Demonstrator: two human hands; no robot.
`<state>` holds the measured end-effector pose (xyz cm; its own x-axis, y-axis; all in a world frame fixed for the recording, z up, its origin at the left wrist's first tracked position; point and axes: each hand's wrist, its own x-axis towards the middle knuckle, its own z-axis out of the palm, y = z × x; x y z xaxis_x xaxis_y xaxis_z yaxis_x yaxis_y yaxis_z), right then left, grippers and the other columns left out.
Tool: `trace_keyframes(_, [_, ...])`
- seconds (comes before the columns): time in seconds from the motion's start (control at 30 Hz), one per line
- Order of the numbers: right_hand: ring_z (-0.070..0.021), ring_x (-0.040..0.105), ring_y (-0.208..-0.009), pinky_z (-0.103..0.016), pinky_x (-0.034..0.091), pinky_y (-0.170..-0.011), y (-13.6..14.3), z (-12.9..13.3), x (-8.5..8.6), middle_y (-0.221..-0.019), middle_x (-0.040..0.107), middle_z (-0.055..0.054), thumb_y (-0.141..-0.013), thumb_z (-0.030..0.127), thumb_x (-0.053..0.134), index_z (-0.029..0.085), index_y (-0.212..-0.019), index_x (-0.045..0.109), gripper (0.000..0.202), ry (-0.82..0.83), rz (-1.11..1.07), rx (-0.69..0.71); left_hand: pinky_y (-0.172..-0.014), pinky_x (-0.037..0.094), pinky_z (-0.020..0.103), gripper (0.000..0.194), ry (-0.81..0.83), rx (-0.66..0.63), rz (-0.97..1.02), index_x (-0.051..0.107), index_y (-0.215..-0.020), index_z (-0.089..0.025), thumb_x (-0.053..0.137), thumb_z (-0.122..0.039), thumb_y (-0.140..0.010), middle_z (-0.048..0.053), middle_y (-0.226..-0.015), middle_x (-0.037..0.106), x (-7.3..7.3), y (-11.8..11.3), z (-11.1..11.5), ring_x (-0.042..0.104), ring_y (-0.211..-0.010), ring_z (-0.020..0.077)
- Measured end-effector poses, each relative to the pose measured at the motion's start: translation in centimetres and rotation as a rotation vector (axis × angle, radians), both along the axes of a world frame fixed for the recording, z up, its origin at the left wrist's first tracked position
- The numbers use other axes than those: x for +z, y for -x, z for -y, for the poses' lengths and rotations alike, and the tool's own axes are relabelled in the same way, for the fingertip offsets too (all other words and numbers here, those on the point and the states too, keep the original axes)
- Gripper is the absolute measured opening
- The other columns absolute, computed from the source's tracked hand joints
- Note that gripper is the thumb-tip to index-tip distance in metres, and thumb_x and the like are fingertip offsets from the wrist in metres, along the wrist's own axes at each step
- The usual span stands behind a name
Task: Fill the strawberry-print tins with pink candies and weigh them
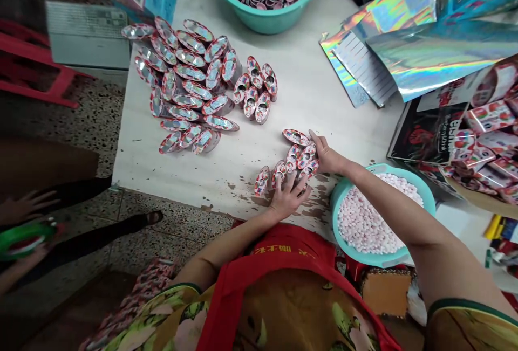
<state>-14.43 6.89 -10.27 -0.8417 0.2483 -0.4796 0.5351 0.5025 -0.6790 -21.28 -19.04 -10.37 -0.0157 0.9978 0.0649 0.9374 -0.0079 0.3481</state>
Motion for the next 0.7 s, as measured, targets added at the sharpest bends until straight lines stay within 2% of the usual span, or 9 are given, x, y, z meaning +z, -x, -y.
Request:
trace_keyframes(0.1, [-0.0408,0.051,-0.141,-0.051,0.046,-0.117,1.7,0.1,-0.4,-0.154,0.03,-0.021,-0.049,0.023,0.096,0.024,-0.167,-0.005,0.155,0.059,-0.094,-0.011,-0.112,0.009,0.09,0.052,0.182,0.112,0.067,0.052,-0.153,-0.042,0.051,-0.028,-0.103,0.008,-0.166,0.038,0.6,1.8,0.7,0.026,-0.155,0.0467])
trace_keyframes(0.17, [-0.04,0.049,-0.142,-0.051,0.044,-0.118,2.6,0.4,-0.6,-0.152,0.032,-0.021,-0.048,0.022,0.096,0.023,-0.166,0.0,0.152,0.074,-0.129,-0.033,-0.112,0.011,0.09,0.057,0.284,0.157,0.122,0.043,-0.157,-0.05,0.046,-0.027,-0.104,0.004,-0.167,0.034,1.4,3.0,1.4,0.023,-0.157,0.0442])
trace_keyframes(0.27, [-0.0404,0.042,-0.146,-0.052,0.041,-0.121,3.4,1.0,-0.9,-0.152,0.033,-0.021,-0.049,0.025,0.096,0.02,-0.166,0.006,0.147,0.082,-0.184,-0.02,-0.115,0.013,0.088,0.062,0.352,0.208,0.168,0.033,-0.158,-0.057,0.044,-0.027,-0.104,-0.001,-0.168,0.032,2.0,4.0,2.2,0.021,-0.158,0.0405])
trace_keyframes(0.4, [-0.041,0.033,-0.151,-0.055,0.033,-0.126,3.4,1.7,-1.2,-0.156,0.029,-0.021,-0.048,0.032,0.098,0.02,-0.165,0.007,0.149,0.068,-0.258,-0.015,-0.112,0.01,0.09,0.069,0.344,0.346,0.108,0.028,-0.161,-0.051,0.056,-0.038,-0.1,0.006,-0.17,0.025,2.4,4.5,2.0,0.016,-0.157,0.0485])
trace_keyframes(0.5, [-0.041,0.035,-0.149,-0.056,0.035,-0.125,3.8,2.2,-1.4,-0.155,0.028,-0.022,-0.047,0.033,0.098,0.019,-0.165,0.006,0.15,0.076,-0.268,-0.073,-0.112,0.017,0.088,0.076,0.335,0.375,0.07,0.029,-0.162,-0.048,0.064,-0.04,-0.095,0.009,-0.172,0.02,2.8,5.9,1.3,0.017,-0.156,0.0513])
trace_keyframes(0.6, [-0.0409,0.035,-0.148,-0.057,0.033,-0.124,6.0,2.3,-1.5,-0.154,0.03,-0.022,-0.045,0.031,0.098,0.018,-0.164,0.008,0.15,0.089,-0.269,-0.135,-0.113,0.023,0.083,0.076,0.321,0.396,0.027,0.032,-0.162,-0.047,0.063,-0.035,-0.095,0.01,-0.172,0.02,3.1,8.2,0.5,0.02,-0.157,0.0491])
trace_keyframes(0.7, [-0.0403,0.032,-0.149,-0.055,0.029,-0.126,9.5,2.1,-1.2,-0.153,0.033,-0.022,-0.042,0.026,0.097,0.014,-0.161,0.016,0.145,0.11,-0.254,-0.188,-0.112,0.026,0.08,0.074,0.28,0.474,-0.038,0.035,-0.162,-0.042,0.063,-0.032,-0.094,0.011,-0.173,0.02,2.9,10.8,-0.6,0.024,-0.156,0.0493])
